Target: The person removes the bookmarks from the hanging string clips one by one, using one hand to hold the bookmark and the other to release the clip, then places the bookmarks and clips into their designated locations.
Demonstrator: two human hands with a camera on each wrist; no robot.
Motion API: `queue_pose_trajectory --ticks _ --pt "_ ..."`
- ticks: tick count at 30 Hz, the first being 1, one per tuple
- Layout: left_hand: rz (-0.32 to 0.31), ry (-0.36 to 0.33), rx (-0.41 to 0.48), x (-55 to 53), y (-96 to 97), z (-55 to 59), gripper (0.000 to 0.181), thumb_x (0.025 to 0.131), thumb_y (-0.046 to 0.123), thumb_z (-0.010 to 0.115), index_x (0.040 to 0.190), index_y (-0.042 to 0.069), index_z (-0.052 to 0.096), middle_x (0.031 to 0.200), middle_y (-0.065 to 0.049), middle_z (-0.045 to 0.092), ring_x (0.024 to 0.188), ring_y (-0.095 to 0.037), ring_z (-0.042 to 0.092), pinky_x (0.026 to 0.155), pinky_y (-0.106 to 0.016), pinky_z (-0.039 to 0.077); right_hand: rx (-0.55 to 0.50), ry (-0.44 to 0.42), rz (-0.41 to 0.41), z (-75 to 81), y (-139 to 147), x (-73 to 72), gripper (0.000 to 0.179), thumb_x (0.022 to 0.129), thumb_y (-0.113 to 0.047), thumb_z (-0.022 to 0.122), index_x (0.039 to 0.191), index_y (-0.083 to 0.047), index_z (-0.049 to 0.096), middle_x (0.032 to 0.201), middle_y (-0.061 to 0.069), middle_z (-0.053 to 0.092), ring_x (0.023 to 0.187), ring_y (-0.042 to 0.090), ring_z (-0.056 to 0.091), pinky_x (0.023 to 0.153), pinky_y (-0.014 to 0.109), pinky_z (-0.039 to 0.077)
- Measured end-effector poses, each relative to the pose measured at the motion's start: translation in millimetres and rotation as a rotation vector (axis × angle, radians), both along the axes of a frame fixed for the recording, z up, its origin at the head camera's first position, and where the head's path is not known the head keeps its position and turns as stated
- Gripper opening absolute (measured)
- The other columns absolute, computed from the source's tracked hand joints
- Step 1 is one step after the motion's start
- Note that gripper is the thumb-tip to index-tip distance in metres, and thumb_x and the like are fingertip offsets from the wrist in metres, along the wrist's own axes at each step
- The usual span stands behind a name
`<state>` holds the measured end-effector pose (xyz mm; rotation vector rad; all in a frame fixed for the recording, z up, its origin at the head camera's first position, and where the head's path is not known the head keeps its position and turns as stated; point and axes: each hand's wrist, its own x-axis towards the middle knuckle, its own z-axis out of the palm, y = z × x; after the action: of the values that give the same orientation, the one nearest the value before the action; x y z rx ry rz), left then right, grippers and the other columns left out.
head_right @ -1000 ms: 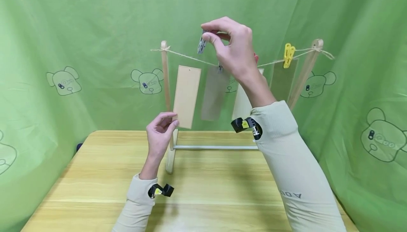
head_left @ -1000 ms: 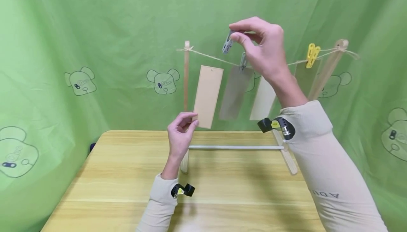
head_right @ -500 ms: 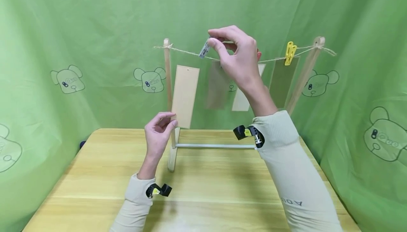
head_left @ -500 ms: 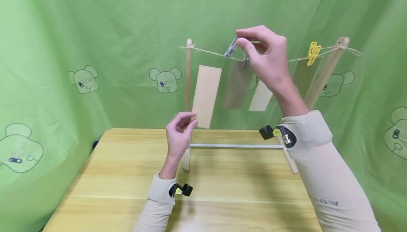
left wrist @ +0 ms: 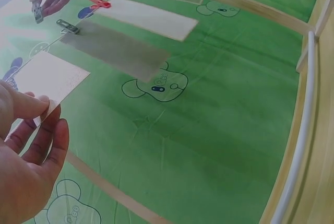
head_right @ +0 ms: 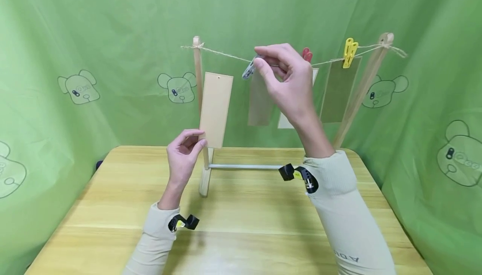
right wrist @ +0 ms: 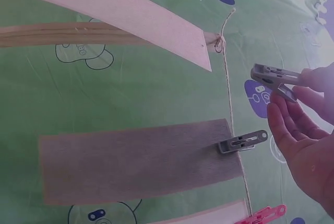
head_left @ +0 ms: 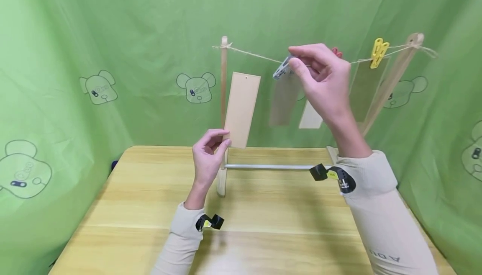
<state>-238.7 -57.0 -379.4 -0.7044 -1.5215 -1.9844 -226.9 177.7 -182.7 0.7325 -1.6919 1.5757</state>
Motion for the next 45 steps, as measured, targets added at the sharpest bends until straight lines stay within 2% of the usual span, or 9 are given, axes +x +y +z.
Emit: queue_pose_trajectory --ticks 9,15,19,24,30,45 --pt "-0.004 -0.007 -0.006 3.6 -5.6 -2.3 0.025 0.085 -0.014 0.073 0.110 -0.014 0.067 0.103 -0.027 0.067 0.091 -0.020 0.069 0.088 -0.032 0.062 -0.036 0.018 0.025 -21.2 6 8.0 0.026 0.086 0.013 0.073 0.112 0.011 0.071 0.106 0.017 0.070 0.094 0.022 0.068 0.091 0.024 0.059" --pt "0.005 -0.014 0.001 8.0 -11.9 -6.6 0.025 0.085 -0.016 0.072 0.109 -0.014 0.067 0.103 -0.026 0.067 0.092 -0.020 0.069 0.087 -0.031 0.062 -0.027 0.057 0.025 -38.6 4 10.2 0.025 0.088 0.013 0.071 0.113 0.013 0.071 0.109 0.020 0.070 0.098 0.026 0.069 0.095 0.031 0.059" --pt "0.010 -0.014 0.008 9.4 -16.4 -7.9 0.024 0.085 -0.017 0.072 0.108 -0.015 0.067 0.102 -0.027 0.067 0.091 -0.019 0.069 0.087 -0.030 0.062 -0.058 0.057 0.055 -47.6 2 13.7 0.025 0.087 0.015 0.070 0.112 0.014 0.070 0.110 0.024 0.068 0.099 0.027 0.069 0.097 0.032 0.058" --pt "0.014 -0.012 -0.001 11.0 -22.4 -10.5 0.024 0.085 -0.016 0.072 0.108 -0.016 0.067 0.102 -0.027 0.067 0.092 -0.019 0.070 0.089 -0.032 0.062 -0.106 0.042 0.086 -59.8 1 18.6 0.024 0.087 0.016 0.069 0.112 0.015 0.070 0.111 0.027 0.066 0.099 0.027 0.068 0.098 0.032 0.058" --pt "0.041 -0.030 0.000 14.5 -32.0 -14.5 0.025 0.084 -0.017 0.073 0.108 -0.015 0.068 0.103 -0.026 0.068 0.093 -0.019 0.071 0.089 -0.032 0.062 -0.123 0.015 0.093 -76.7 -2 20.5 0.026 0.087 0.017 0.069 0.113 0.016 0.069 0.112 0.026 0.067 0.099 0.026 0.069 0.099 0.034 0.058" --pt "0.062 -0.022 -0.027 16.0 -55.5 -18.7 0.024 0.084 -0.017 0.073 0.107 -0.016 0.068 0.103 -0.022 0.069 0.092 -0.018 0.071 0.088 -0.031 0.062 -0.173 -0.025 0.054 -114.7 -2 25.6 0.031 0.085 0.019 0.070 0.116 0.015 0.068 0.109 0.023 0.066 0.102 0.027 0.067 0.096 0.034 0.059"
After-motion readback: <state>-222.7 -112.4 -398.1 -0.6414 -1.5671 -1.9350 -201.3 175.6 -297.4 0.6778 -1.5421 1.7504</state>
